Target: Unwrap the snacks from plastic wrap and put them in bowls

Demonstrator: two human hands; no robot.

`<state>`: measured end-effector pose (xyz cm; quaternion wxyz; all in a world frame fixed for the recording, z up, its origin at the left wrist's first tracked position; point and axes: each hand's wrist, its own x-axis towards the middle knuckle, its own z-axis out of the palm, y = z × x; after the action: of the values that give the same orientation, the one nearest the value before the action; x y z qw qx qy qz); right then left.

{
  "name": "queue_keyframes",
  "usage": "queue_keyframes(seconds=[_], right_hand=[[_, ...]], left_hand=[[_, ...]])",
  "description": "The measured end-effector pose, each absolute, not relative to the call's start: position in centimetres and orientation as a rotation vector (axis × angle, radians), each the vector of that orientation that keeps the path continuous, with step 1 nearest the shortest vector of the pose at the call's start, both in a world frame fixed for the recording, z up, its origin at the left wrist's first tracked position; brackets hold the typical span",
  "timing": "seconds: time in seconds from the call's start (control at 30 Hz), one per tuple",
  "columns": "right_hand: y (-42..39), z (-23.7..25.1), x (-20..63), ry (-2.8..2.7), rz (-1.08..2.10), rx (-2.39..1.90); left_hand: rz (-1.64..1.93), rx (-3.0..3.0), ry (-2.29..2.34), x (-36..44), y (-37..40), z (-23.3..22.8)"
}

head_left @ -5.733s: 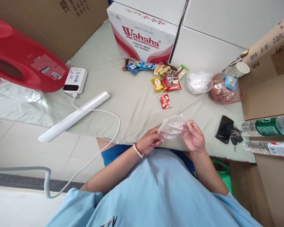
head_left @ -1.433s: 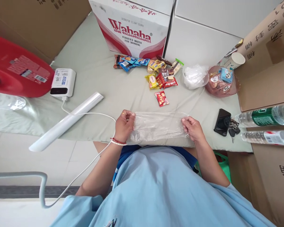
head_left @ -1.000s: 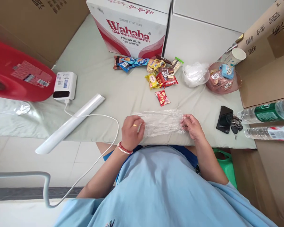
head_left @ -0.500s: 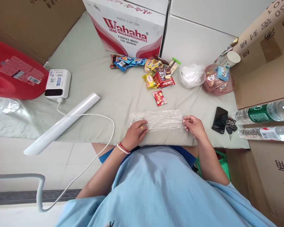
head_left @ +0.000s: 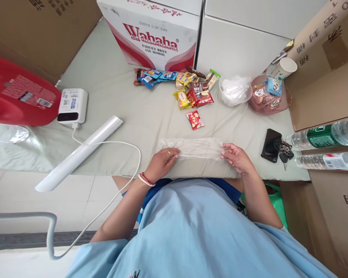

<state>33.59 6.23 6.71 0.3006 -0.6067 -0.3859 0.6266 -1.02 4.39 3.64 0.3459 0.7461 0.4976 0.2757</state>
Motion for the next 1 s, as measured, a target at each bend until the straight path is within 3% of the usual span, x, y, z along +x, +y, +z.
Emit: queue_keyframes(seconds=[0.57,0.8,1.0], right_hand=[[5.5,7.4,33.9,-0.987,1.839,-1.553],[5.4,8.9,32.2,-0.928,1.927,-1.452],[5.1,10.3,29.4,-0.864,1.966,-1.365]], left_hand=[[0.766,1.952,1.373,-1.9,3.9,3.5],[1.182,2.111,1.639,0.2,2.5,5.2],[1.193,2.406,1.175,5.3,0.8,5.6]])
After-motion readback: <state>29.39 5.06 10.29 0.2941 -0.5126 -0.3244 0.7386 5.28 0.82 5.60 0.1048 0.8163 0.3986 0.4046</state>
